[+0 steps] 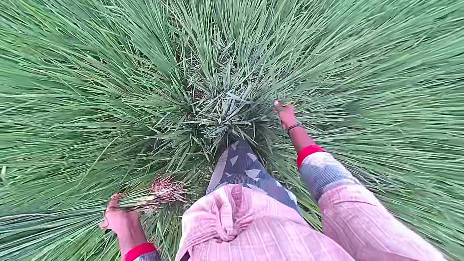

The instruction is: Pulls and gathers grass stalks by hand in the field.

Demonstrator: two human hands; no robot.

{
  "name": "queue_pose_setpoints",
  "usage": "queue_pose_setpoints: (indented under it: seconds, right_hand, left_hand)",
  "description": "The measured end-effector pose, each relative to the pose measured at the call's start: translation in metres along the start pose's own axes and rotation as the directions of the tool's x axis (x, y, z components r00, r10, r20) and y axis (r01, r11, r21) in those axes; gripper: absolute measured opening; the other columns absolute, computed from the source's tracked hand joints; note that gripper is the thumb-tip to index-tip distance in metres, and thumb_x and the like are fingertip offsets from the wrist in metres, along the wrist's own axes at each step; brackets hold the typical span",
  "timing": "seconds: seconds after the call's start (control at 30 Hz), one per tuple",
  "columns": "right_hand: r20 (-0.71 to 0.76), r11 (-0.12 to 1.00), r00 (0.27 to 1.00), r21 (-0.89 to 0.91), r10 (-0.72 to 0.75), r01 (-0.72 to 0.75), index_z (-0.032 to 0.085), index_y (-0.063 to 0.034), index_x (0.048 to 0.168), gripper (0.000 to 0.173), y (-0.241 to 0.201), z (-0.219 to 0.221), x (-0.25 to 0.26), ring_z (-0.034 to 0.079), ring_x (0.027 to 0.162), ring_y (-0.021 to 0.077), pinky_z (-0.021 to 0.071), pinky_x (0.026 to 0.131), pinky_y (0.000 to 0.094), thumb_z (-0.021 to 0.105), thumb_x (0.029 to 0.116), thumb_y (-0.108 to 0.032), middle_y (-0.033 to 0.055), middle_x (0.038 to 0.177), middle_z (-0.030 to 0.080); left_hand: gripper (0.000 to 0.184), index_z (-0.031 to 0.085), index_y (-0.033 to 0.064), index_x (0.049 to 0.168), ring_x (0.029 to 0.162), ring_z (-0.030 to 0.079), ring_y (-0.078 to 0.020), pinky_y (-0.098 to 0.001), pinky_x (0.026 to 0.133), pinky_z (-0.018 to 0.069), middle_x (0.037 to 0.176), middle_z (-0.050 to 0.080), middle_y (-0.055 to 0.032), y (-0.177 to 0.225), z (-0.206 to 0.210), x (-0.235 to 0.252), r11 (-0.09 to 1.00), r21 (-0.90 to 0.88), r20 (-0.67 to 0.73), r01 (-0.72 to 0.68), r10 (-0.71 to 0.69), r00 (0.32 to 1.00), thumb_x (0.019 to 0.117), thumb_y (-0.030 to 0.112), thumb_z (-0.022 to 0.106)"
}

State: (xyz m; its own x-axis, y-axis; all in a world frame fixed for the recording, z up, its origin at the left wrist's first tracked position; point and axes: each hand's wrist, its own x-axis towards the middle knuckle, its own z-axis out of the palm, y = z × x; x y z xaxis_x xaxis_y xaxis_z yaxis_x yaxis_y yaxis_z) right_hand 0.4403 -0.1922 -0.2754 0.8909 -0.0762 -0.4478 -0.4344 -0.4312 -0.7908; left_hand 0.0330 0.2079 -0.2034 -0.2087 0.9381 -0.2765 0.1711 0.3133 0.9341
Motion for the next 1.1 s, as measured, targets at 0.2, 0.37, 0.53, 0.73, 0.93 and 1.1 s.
queue_pose_setpoints:
  seconds: [0.2, 0.37, 0.53, 0.73, 0.93, 1.1]
  right_hand:
    - [0.125, 0.998, 0.992, -0.063, -0.016, 0.024, 0.038, 0.0057, 0.148, 0.047, -0.011, -0.010, -0.008, 0.065, 0.104, 0.0262, 0.0533, 0.093, 0.0375, 0.053, 0.1059, -0.008, 0.0279, 0.134, 0.055]
    - [0.130, 0.988, 0.987, -0.110, -0.090, 0.105, 0.058, 0.0090, 0.119, 0.027, 0.006, -0.019, -0.011, 0.065, 0.095, 0.0251, 0.0519, 0.089, 0.0439, 0.055, 0.1047, -0.014, 0.0221, 0.108, 0.065]
    - [0.095, 0.988, 0.985, -0.035, -0.147, 0.151, 0.054, 0.0105, 0.127, 0.029, 0.015, -0.014, -0.022, 0.064, 0.095, 0.0215, 0.0536, 0.089, 0.0382, 0.049, 0.1069, -0.010, 0.0218, 0.111, 0.063]
    - [0.066, 0.991, 0.991, -0.055, -0.117, 0.121, 0.048, 0.0075, 0.139, 0.035, 0.003, -0.007, -0.021, 0.063, 0.095, 0.0191, 0.0519, 0.089, 0.0360, 0.039, 0.1107, -0.012, 0.0210, 0.116, 0.062]
    - [0.069, 0.990, 0.987, -0.004, -0.143, 0.144, 0.051, 0.0110, 0.129, 0.027, -0.003, -0.013, -0.010, 0.062, 0.089, 0.0122, 0.0524, 0.084, 0.0301, 0.044, 0.1077, -0.004, 0.0163, 0.105, 0.063]
    - [0.196, 0.985, 0.976, -0.124, -0.097, 0.123, 0.052, 0.0072, 0.128, 0.027, -0.014, -0.019, -0.004, 0.062, 0.089, 0.0194, 0.0518, 0.083, 0.0393, 0.044, 0.1101, -0.011, 0.0188, 0.106, 0.065]
  left_hand:
    - [0.027, 0.045, 0.0015, 0.126, 0.083, 0.064, -0.0082, -0.0294, 0.078, 0.0575, 0.094, 0.060, -0.0020, 0.007, -0.008, 0.015, 0.999, -0.024, -0.023, -0.031, 0.030, 0.999, 0.0990, 0.001, 0.051]
    - [0.027, 0.046, -0.0006, 0.127, 0.085, 0.063, -0.0081, -0.0285, 0.078, 0.0568, 0.098, 0.059, -0.0036, 0.012, 0.017, 0.008, 0.999, -0.016, 0.024, -0.044, 0.045, 0.999, 0.1002, 0.002, 0.049]
    - [0.029, 0.045, 0.0001, 0.127, 0.087, 0.064, -0.0092, -0.0298, 0.078, 0.0576, 0.099, 0.061, -0.0048, 0.018, 0.035, 0.002, 0.999, -0.032, 0.104, -0.044, 0.047, 0.993, 0.0992, 0.001, 0.050]
    - [0.034, 0.041, -0.0002, 0.131, 0.088, 0.064, -0.0107, -0.0307, 0.079, 0.0576, 0.099, 0.059, -0.0059, 0.014, 0.043, -0.011, 0.997, -0.075, 0.087, -0.030, 0.036, 0.996, 0.0989, 0.000, 0.052]
    - [0.040, 0.039, -0.0024, 0.136, 0.091, 0.065, -0.0105, -0.0309, 0.083, 0.0573, 0.103, 0.060, -0.0065, 0.009, 0.073, -0.018, 0.997, -0.065, 0.075, -0.039, 0.044, 0.996, 0.0990, -0.002, 0.053]
    - [0.025, 0.047, -0.0015, 0.124, 0.083, 0.066, -0.0083, -0.0291, 0.079, 0.0587, 0.094, 0.063, -0.0027, 0.009, 0.098, -0.019, 0.998, -0.043, 0.044, -0.047, 0.049, 0.998, 0.1000, -0.002, 0.051]
